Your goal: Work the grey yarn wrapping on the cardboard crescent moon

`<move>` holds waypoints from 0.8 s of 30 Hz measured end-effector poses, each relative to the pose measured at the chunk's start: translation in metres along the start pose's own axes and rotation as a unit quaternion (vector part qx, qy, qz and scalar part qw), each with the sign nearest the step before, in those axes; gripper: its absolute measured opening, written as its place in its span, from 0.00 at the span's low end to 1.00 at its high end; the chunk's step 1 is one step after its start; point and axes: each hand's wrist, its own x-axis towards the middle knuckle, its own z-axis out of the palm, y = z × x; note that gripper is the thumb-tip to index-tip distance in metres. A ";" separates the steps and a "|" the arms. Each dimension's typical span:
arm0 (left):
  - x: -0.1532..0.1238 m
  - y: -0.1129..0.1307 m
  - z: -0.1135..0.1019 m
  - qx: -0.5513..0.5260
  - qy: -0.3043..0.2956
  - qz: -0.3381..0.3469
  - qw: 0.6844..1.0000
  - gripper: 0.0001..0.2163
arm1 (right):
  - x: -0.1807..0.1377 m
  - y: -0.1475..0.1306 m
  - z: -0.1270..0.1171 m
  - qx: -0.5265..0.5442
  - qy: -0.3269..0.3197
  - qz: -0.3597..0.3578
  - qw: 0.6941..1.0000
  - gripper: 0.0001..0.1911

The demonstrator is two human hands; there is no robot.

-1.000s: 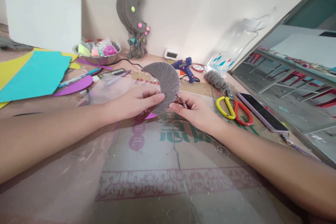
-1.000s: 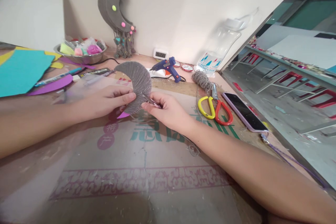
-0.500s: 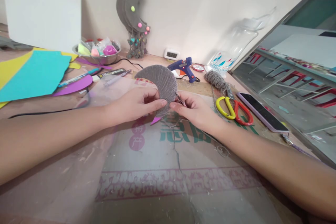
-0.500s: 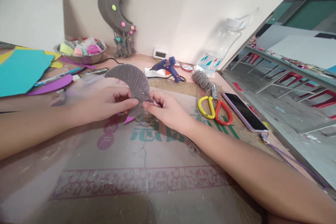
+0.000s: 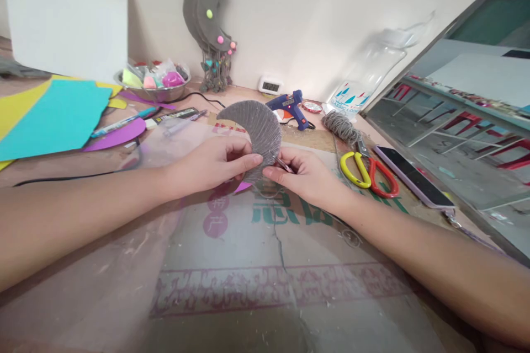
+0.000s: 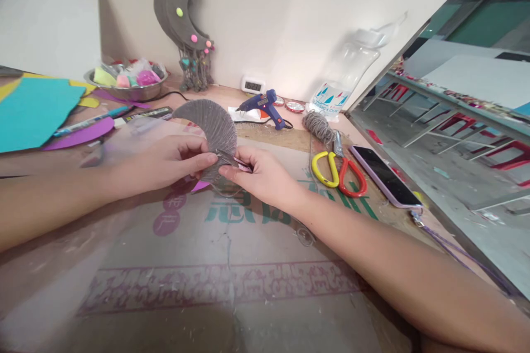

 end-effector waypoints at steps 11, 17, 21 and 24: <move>0.001 0.002 -0.001 0.002 -0.007 -0.025 1.000 0.15 | -0.001 0.002 -0.003 0.012 0.008 0.008 1.000 0.11; 0.001 0.001 -0.002 -0.013 0.006 -0.026 1.000 0.16 | 0.001 0.003 -0.003 0.035 0.004 -0.008 0.999 0.12; 0.001 -0.002 0.000 -0.030 -0.009 -0.030 0.999 0.15 | 0.000 0.001 -0.001 0.002 0.025 0.012 1.000 0.14; 0.001 -0.003 0.000 -0.033 -0.021 -0.031 0.999 0.15 | -0.001 -0.001 0.000 -0.015 0.026 0.019 0.999 0.14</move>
